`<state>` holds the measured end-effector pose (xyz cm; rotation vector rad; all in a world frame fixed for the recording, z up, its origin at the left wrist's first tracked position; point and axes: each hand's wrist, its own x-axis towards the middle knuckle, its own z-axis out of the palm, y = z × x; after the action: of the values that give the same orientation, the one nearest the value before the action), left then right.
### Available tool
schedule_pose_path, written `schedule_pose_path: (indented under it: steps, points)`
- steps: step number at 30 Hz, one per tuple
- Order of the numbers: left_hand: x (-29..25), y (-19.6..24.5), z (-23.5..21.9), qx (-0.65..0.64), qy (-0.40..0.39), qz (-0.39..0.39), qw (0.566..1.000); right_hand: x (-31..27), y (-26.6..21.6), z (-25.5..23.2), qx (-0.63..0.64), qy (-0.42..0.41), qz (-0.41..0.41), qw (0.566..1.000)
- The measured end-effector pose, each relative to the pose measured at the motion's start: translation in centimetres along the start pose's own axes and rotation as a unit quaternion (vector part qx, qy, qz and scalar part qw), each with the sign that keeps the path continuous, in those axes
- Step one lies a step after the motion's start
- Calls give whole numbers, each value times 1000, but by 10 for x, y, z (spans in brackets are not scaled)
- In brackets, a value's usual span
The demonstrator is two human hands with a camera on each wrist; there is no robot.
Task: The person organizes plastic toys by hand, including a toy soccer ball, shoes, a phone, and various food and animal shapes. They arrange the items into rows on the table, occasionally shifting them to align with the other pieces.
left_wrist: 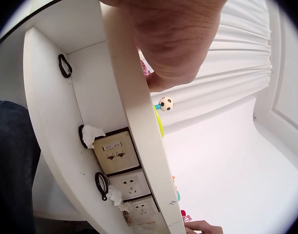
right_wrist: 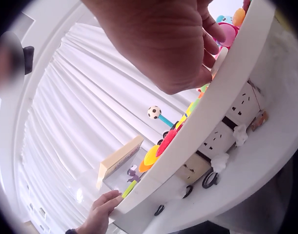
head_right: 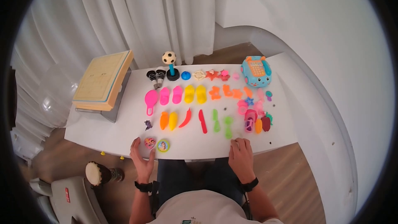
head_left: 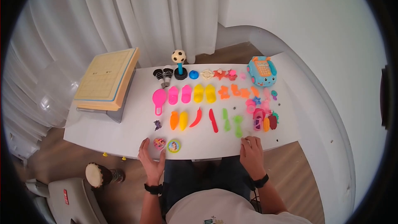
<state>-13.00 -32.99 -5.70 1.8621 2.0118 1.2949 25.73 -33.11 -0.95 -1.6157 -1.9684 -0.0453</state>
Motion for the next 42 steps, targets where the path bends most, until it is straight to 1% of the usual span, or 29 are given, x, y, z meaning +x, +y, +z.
schedule_pose_path:
  steps: [5, 7, 8, 10, 13, 16, 18, 19, 21, 22, 24, 25, 26, 27, 28, 29, 30, 31, 32, 34, 35, 37, 38, 40, 42]
  points:
    - [1, 1, 0, -1, -1, 3, 1000, -13, -28, -1, 27, -25, 3, 999]
    - [2, 0, -1, 2, -4, 4, 1000, -12, -40, 6, 66, -33, -27, 997]
    - [2, 0, 0, 0, -5, 5, 1000, -11, -45, 10, 68, -32, -27, 997]
    - [2, 1, -1, -1, -6, 6, 1000, -4, -52, 20, 76, -23, -59, 995]
    - [3, 1, -4, -8, -9, 4, 1000, 3, -58, 27, 79, -24, -75, 994]
    - [2, 2, -7, -27, 0, -2, 1000, 5, -59, 30, 95, -33, -83, 991]
    - [1, 5, -10, -48, 28, -4, 998, 3, -62, 29, 108, -37, -88, 990]
    - [0, 9, -11, -47, 28, -4, 998, 1, -64, 28, 120, -40, -91, 988]
    - [0, 19, -16, 3, 67, 22, 997, -2, -68, 27, 126, -47, -97, 986]
    - [0, 25, -19, 4, 67, 22, 998, -2, -71, 28, 131, -53, -103, 985]
    - [-3, 42, -24, -40, 45, 75, 995, 0, -77, 34, 147, -56, -119, 980]
    - [-6, 51, -24, -40, 45, 74, 995, 1, -80, 38, 164, -58, -134, 976]
    - [-9, 61, -22, -70, -30, 106, 991, 3, -84, 41, 164, -59, -135, 975]
    - [-12, 72, -19, -100, -104, 137, 980, 7, -87, 44, 185, -65, -157, 968]
    - [-13, 83, -16, -98, -102, 137, 980, 10, -89, 46, 207, -70, -181, 959]
    - [-15, 93, -11, -85, -153, 157, 972, 12, -88, 46, 208, -70, -184, 958]
    - [-16, 101, -7, -71, -204, 175, 961, 12, -85, 44, 204, -64, -166, 963]
    - [-20, 103, -2, -69, -202, 173, 961, 13, -82, 42, 198, -58, -148, 967]
    - [-23, 104, 3, -62, -211, 166, 961, 15, -80, 40, 199, -59, -150, 967]
    - [-26, 106, 10, -38, -224, 163, 960, 20, -75, 35, 131, -42, -122, 983]
    - [-26, 108, 12, -41, -224, 164, 960, 22, -73, 34, 128, -42, -122, 983]
    - [-24, 108, 17, -21, -248, 141, 958, 25, -71, 36, 74, -51, -122, 988]
    - [-23, 107, 18, -22, -249, 143, 958, 25, -72, 36, 72, -50, -121, 989]
    - [-22, 104, 21, 1, -258, 151, 954, 23, -72, 37, 40, -82, -129, 987]
    - [-20, 104, 20, 3, -259, 147, 955, 18, -73, 36, 40, -92, -123, 987]
